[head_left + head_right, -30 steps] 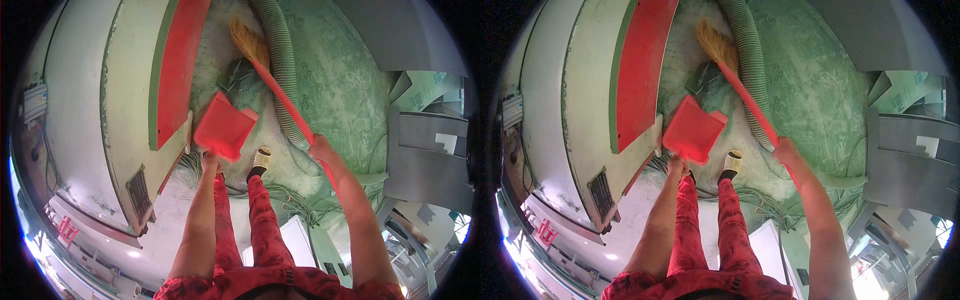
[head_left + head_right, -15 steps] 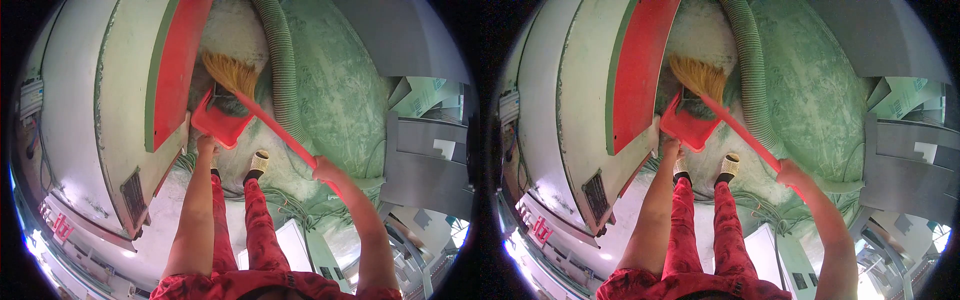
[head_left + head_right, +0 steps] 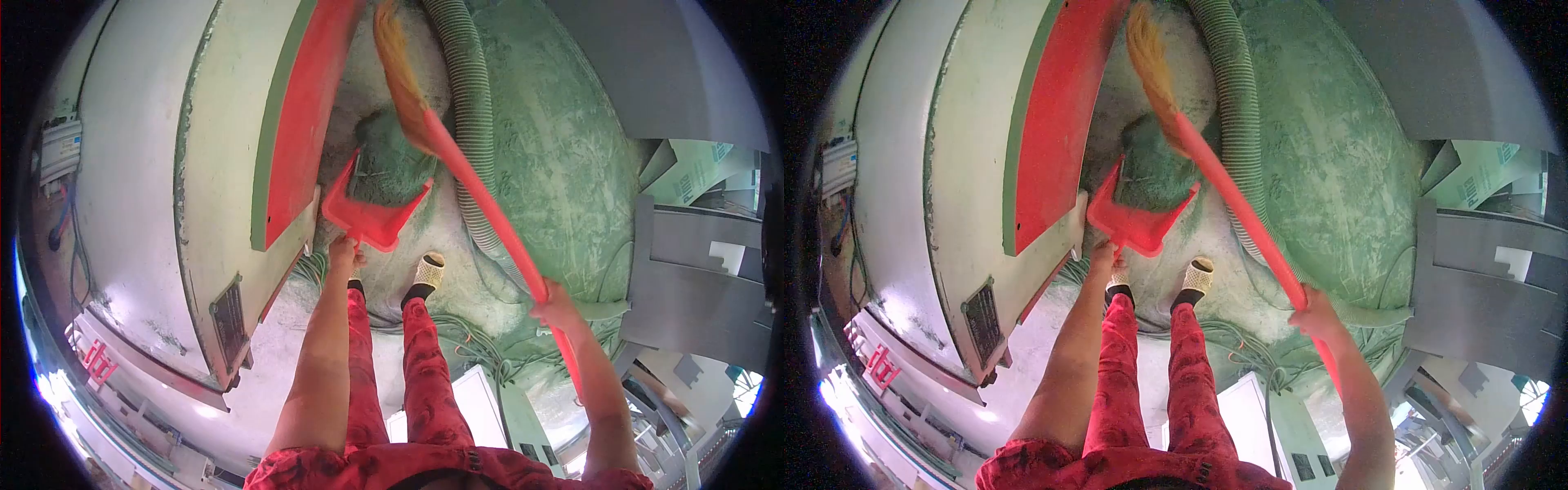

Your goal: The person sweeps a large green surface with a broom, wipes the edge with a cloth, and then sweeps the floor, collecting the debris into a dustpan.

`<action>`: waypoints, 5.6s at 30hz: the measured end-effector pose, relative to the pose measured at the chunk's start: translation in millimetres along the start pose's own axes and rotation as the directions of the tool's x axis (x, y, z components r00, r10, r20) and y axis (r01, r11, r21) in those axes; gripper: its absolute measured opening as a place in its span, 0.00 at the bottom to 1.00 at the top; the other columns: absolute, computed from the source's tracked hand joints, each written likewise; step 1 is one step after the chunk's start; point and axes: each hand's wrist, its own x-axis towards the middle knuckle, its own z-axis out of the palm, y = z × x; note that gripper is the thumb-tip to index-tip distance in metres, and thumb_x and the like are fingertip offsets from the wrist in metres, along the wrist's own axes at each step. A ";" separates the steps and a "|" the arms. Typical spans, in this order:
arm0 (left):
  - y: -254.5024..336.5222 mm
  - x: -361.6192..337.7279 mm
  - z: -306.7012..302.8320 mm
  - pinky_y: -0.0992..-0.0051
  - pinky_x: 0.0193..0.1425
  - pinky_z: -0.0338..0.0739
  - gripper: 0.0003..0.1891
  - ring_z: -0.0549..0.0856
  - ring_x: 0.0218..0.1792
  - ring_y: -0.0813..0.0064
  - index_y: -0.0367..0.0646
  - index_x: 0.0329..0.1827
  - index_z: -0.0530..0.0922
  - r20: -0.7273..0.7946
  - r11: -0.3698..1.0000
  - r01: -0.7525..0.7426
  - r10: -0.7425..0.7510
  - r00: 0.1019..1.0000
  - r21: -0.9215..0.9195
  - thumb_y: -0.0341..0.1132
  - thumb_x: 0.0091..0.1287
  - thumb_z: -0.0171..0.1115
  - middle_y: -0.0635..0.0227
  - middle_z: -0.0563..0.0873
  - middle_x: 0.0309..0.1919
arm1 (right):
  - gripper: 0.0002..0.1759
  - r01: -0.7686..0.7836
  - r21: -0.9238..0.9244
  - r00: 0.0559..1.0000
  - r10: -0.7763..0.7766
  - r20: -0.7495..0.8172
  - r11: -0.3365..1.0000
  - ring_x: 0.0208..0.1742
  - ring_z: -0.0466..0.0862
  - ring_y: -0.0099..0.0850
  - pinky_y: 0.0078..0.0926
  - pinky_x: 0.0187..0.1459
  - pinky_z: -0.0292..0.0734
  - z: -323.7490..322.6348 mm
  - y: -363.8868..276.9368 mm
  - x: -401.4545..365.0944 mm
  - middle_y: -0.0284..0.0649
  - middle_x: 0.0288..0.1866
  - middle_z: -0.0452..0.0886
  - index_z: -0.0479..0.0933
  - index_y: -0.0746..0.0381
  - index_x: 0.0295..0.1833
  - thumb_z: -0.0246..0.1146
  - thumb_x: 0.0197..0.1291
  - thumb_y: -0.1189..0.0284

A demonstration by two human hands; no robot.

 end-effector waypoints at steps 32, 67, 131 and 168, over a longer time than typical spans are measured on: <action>-16.0 -6.2 6.7 0.65 0.15 0.79 0.08 0.75 0.12 0.74 0.43 0.35 0.70 -0.009 0.980 -0.012 0.014 1.000 0.197 0.33 0.56 0.57 0.67 0.75 0.18 | 0.20 0.109 -0.509 0.957 -0.228 -0.178 0.854 0.33 0.80 0.51 0.44 0.36 0.74 2.2 28.2 8.3 0.52 0.27 0.78 0.70 0.63 0.42 0.60 0.37 0.75; 17.4 -6.3 24.1 0.64 0.16 0.79 0.12 0.82 0.16 0.61 0.32 0.34 0.76 -0.107 0.839 -0.068 0.149 0.983 0.540 0.35 0.58 0.56 0.54 0.80 0.18 | 0.18 -0.159 0.167 0.952 0.106 0.287 0.973 0.15 0.74 0.27 0.25 0.16 0.71 99.9 31.8 15.3 0.37 0.21 0.74 0.71 0.68 0.37 0.65 0.34 0.82; -105.8 -119.3 -109.4 0.70 0.24 0.82 0.26 0.79 0.21 0.75 0.47 0.63 0.66 0.262 0.977 0.178 -0.205 0.943 0.120 0.28 0.59 0.59 0.68 0.80 0.30 | 0.12 -0.124 0.599 0.876 -0.197 0.441 0.791 0.11 0.70 0.24 0.22 0.13 0.63 124.7 -64.0 15.4 0.32 0.16 0.69 0.69 0.62 0.34 0.65 0.45 0.75; -107.1 -187.3 -183.9 0.73 0.24 0.80 0.18 0.77 0.19 0.77 0.42 0.54 0.71 0.240 0.983 0.160 -0.178 0.954 0.093 0.31 0.59 0.57 0.65 0.80 0.29 | 0.24 -0.121 -0.596 0.988 0.153 0.003 0.794 0.21 0.78 0.31 0.29 0.20 0.74 -74.0 55.7 -0.3 0.39 0.26 0.77 0.73 0.64 0.40 0.73 0.32 0.74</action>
